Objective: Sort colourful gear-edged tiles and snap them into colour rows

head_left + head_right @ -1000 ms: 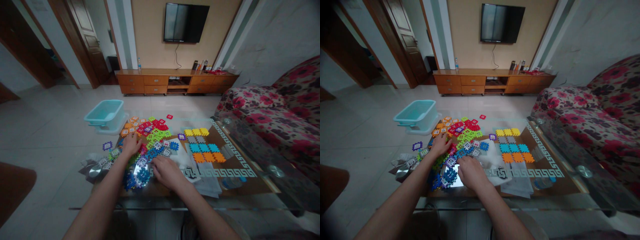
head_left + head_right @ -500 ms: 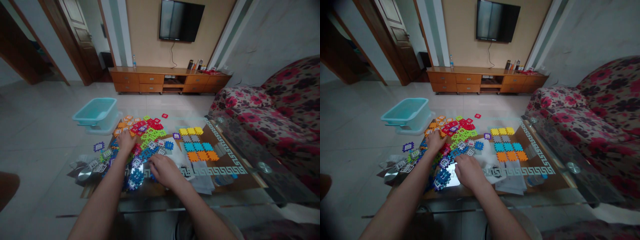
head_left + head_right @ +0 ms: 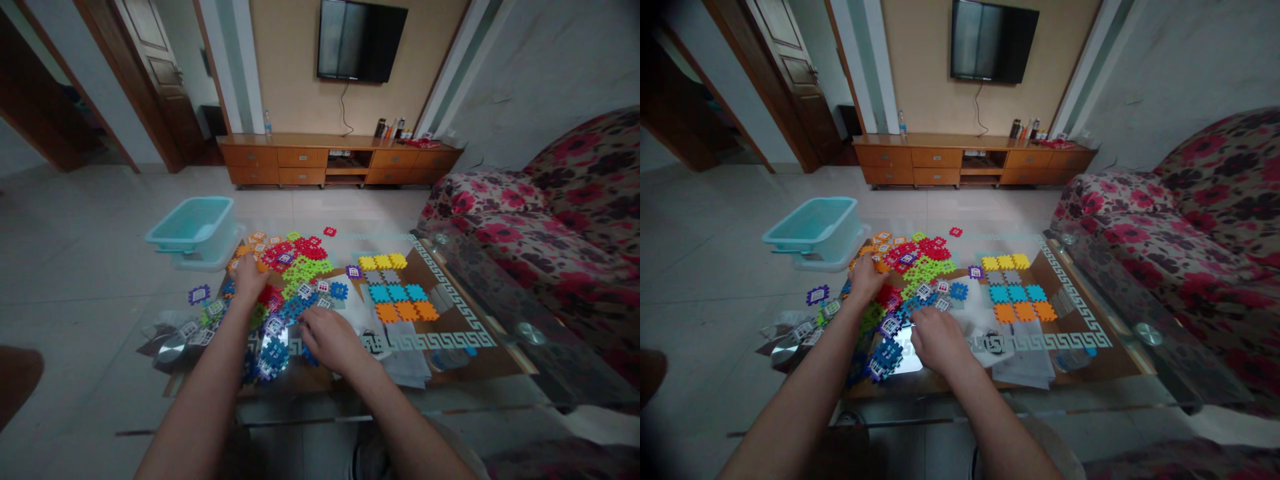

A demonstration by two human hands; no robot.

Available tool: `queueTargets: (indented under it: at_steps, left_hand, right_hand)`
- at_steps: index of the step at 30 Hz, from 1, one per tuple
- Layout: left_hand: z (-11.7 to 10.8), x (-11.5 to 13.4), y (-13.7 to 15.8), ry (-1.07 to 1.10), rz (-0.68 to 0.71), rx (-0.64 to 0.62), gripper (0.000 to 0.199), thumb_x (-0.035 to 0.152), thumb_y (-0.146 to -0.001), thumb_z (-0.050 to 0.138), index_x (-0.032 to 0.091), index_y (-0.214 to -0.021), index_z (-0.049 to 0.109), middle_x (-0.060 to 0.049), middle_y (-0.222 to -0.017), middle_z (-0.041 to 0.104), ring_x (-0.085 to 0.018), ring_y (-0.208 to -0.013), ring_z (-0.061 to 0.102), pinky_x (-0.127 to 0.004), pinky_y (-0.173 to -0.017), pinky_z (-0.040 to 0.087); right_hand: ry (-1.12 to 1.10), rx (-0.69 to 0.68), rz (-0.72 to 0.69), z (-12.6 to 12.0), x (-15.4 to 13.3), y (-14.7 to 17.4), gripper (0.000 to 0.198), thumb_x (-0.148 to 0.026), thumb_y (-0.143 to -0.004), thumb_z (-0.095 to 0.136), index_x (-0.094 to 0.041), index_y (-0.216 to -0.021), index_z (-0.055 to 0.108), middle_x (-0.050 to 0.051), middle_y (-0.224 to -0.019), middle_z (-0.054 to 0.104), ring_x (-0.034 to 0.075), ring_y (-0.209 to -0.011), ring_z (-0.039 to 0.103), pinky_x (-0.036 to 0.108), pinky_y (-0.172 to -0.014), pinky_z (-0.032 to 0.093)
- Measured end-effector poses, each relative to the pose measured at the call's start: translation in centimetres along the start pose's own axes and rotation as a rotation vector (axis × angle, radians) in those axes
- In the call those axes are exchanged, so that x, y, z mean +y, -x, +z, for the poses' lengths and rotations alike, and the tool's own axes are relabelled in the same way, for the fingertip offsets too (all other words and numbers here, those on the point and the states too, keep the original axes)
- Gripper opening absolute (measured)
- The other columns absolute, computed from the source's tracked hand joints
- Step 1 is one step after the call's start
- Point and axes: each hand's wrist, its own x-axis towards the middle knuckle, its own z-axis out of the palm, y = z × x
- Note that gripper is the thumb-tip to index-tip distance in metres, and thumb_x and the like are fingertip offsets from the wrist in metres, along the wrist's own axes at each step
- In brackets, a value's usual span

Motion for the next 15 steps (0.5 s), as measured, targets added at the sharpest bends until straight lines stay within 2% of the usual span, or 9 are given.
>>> queueTargets:
  at_steps: [5,7,9,11,15]
  left_hand:
    - [-2.1,-0.8,-1.6,0.101,0.103,-0.015,0.062,0.019,-0.066,0.069,0.015,-0.126,0.053,-0.015,-0.125,0.061,-0.03,-0.12,0.057,-0.039,-0.103,0.045]
    - [-3.2,-0.6,-1.8,0.234,0.114,-0.021,0.061,0.016,-0.066,0.066,0.015,-0.126,0.054,-0.013,-0.125,0.062,-0.028,-0.112,0.062,-0.037,-0.096,0.05]
    - [-4.5,0.0,-1.7,0.447,0.109,-0.108,0.062,0.013,-0.067,0.061,0.016,-0.128,0.053,-0.011,-0.128,0.062,-0.021,-0.092,0.067,-0.033,-0.081,0.056]
    - [-6.0,0.8,-1.4,0.637,0.129,-0.24,0.06,0.011,-0.068,0.058,0.017,-0.128,0.054,-0.01,-0.127,0.063,-0.016,-0.08,0.066,-0.03,-0.073,0.056]
    - [-8.6,2.6,-0.4,0.791,0.198,-0.41,0.051,0.014,-0.069,0.065,0.019,-0.119,0.062,-0.009,-0.127,0.064,-0.013,-0.082,0.065,-0.031,-0.078,0.056]
  right_hand:
    - [-0.043,0.027,0.031,0.0,0.3,-0.2,0.023,-0.021,-0.093,0.048,-0.019,-0.108,0.067,0.009,-0.103,0.071,0.022,-0.098,0.064,0.032,-0.084,0.044]
    - [-0.083,0.062,0.045,0.0,0.5,-0.4,0.024,-0.021,-0.093,0.05,-0.019,-0.109,0.067,0.009,-0.104,0.071,0.022,-0.099,0.064,0.033,-0.087,0.045]
    - [-0.145,0.115,0.069,0.1,0.9,-0.7,0.023,-0.021,-0.092,0.051,-0.018,-0.107,0.068,0.008,-0.103,0.071,0.021,-0.097,0.064,0.032,-0.086,0.045]
    - [-0.227,0.18,0.094,0.2,1.3,-1.1,0.021,-0.02,-0.09,0.053,-0.018,-0.105,0.068,0.008,-0.101,0.072,0.02,-0.092,0.065,0.031,-0.084,0.046]
    - [-0.429,0.305,0.157,-0.1,2.0,-1.7,0.021,-0.016,-0.085,0.057,-0.017,-0.102,0.069,0.006,-0.093,0.073,0.017,-0.081,0.064,0.029,-0.077,0.049]
